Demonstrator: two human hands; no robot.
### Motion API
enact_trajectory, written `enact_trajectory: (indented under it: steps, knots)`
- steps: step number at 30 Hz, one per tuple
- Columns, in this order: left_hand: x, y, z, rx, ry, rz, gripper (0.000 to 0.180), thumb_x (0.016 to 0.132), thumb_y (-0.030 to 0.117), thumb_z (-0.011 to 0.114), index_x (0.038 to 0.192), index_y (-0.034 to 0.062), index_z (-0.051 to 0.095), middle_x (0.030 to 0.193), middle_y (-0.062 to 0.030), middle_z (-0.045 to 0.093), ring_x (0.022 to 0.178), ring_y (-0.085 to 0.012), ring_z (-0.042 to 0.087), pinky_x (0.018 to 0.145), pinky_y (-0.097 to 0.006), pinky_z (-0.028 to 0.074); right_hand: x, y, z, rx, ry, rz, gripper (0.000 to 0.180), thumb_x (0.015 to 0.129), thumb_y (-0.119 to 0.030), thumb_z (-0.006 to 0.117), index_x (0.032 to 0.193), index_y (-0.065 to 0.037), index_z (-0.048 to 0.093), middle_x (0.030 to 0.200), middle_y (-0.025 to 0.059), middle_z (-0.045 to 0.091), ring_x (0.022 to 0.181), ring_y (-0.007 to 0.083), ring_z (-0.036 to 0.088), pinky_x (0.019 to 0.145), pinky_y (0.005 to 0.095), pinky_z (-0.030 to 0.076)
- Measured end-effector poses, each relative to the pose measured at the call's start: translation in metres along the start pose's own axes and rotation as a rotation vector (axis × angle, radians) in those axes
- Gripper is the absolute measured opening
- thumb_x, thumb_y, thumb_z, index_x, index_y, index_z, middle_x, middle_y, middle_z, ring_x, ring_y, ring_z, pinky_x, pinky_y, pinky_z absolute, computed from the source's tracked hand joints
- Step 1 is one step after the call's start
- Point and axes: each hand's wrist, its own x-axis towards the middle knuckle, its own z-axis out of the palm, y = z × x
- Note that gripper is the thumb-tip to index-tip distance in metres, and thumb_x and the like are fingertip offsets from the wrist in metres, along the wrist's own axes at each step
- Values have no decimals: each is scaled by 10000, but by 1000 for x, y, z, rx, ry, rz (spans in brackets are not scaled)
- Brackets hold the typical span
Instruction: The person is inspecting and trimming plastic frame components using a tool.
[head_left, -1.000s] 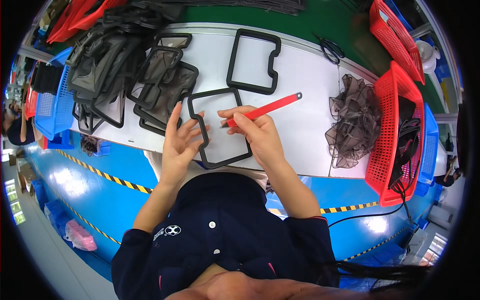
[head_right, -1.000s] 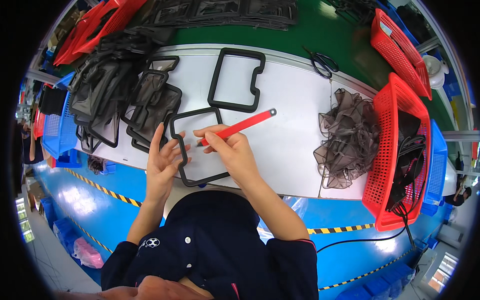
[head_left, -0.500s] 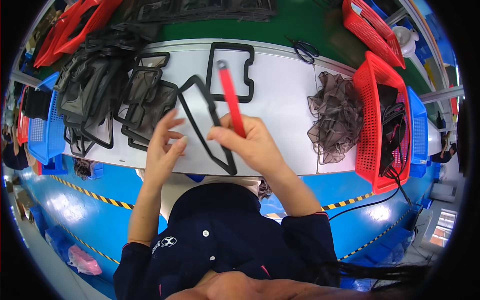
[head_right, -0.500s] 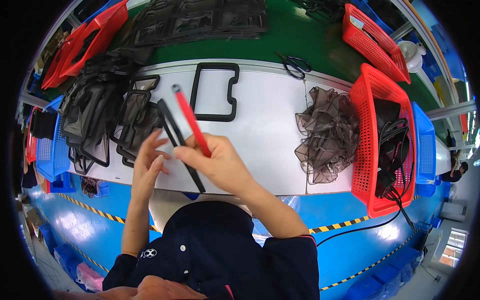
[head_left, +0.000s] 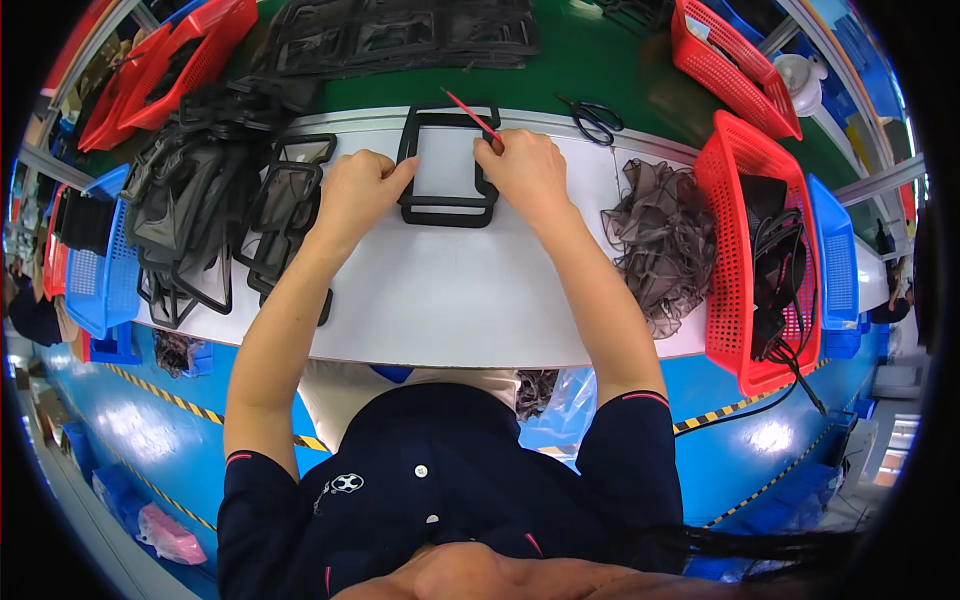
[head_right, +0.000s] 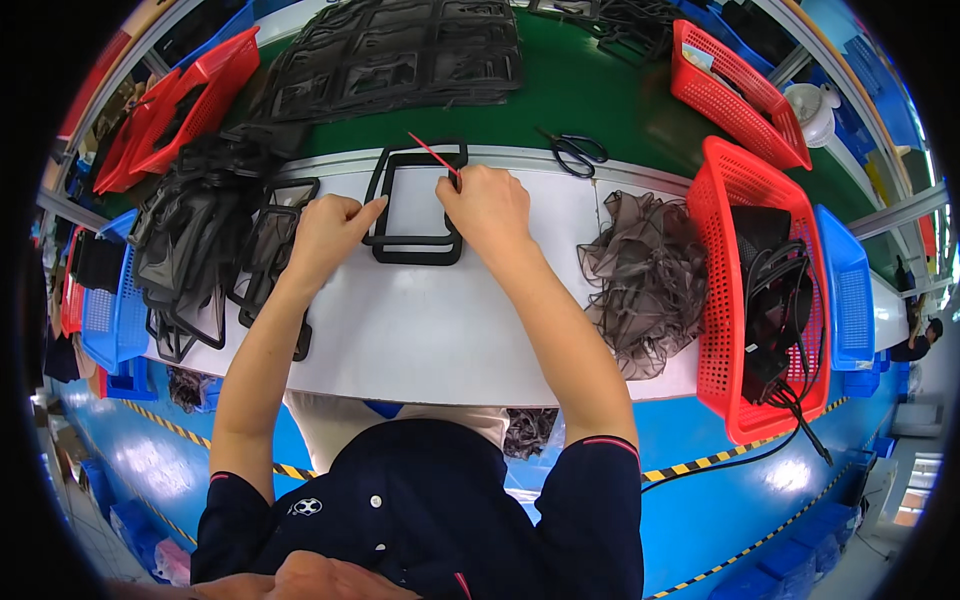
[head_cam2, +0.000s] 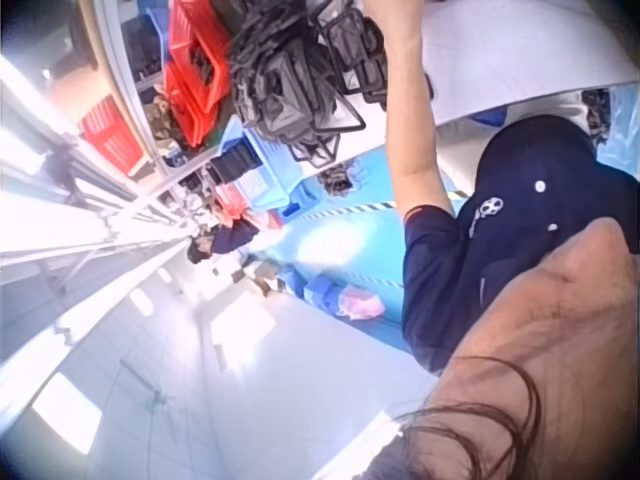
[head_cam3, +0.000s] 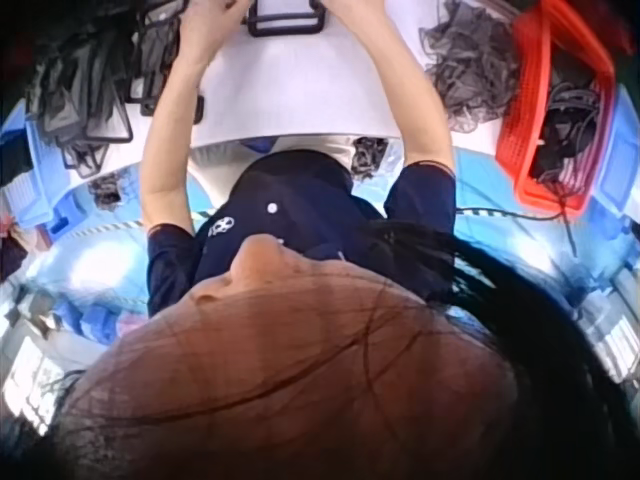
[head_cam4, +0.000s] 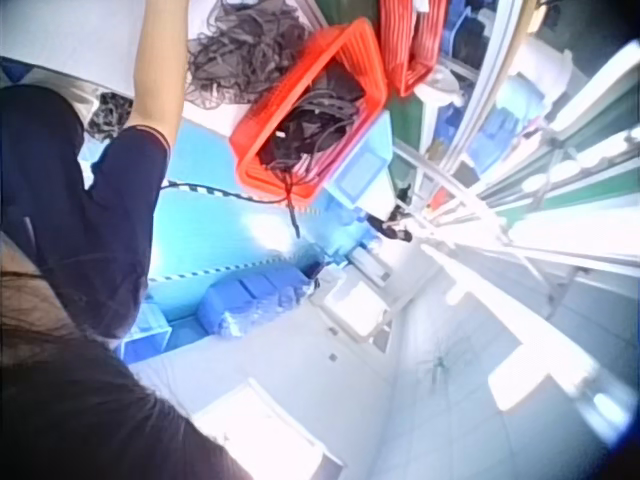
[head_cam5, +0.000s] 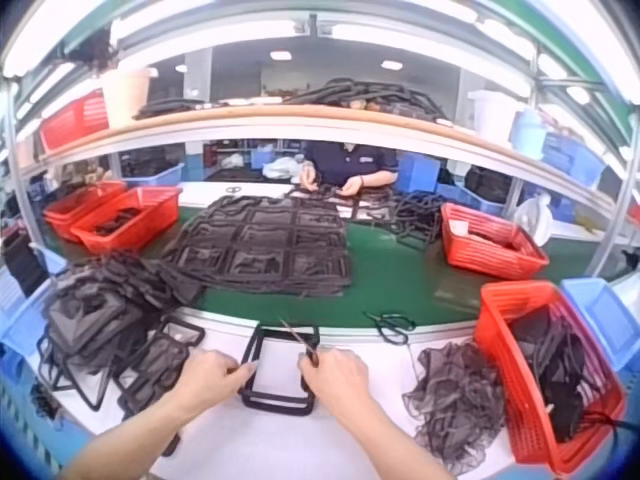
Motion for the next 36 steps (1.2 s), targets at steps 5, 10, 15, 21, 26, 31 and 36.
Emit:
enact_trajectory:
  steps: [5, 10, 15, 21, 26, 31, 36]
  knots:
    - [-6, -8, 16, 88, -31, -5, 508, 801, 349, 606, 497, -47, 510, 399, -133, 410, 370, -236, 403, 431, -349, 344, -2, 7, 17, -140, -34, -42, 303, 762, -279, 580, 638, -5, 618, 589, 165, 598, 574, 327, 601, 560, 396, 474]
    - [-2, -3, 11, 173, -62, 19, 489, 799, 362, 611, 512, -28, 541, 421, -133, 461, 394, -245, 462, 443, -352, 373, -16, 2, 7, -200, -150, -22, 321, 752, -338, 620, 677, -27, 640, 614, 143, 616, 600, 313, 609, 591, 393, 484]
    - [7, -6, 15, 221, -43, 58, 422, 776, 339, 631, 557, -17, 574, 460, -132, 514, 439, -252, 513, 468, -347, 406, -19, 3, 13, -247, -99, -48, 292, 748, -312, 624, 695, -25, 643, 629, 141, 621, 618, 313, 616, 592, 393, 489]
    - [12, -10, 20, 248, -37, 68, 339, 725, 283, 650, 580, -18, 594, 486, -148, 537, 467, -257, 541, 494, -345, 430, -24, 2, 13, -269, -92, -99, 256, 739, -271, 624, 734, -16, 637, 656, 161, 622, 634, 322, 620, 592, 403, 488]
    - [20, -4, 14, 148, -209, -99, 274, 668, 243, 632, 617, -27, 617, 530, -159, 572, 512, -280, 571, 535, -354, 473, -21, 3, 14, -237, -135, -94, 186, 701, -186, 616, 717, -1, 616, 653, 172, 617, 614, 324, 617, 574, 397, 486]
    - [24, -6, 19, 150, -150, -70, 273, 636, 231, 639, 572, -28, 585, 522, -162, 561, 501, -269, 564, 514, -353, 457, -19, 3, 18, -209, -39, -82, 105, 655, -95, 604, 625, 4, 588, 619, 168, 609, 572, 317, 612, 528, 388, 477]
    - [24, 7, 24, 114, -99, -29, 281, 631, 228, 633, 551, -33, 565, 516, -166, 555, 492, -277, 558, 512, -365, 455, -15, 15, 8, -222, -22, -61, 217, 701, -211, 608, 750, 1, 613, 638, 166, 617, 626, 320, 619, 594, 412, 483]
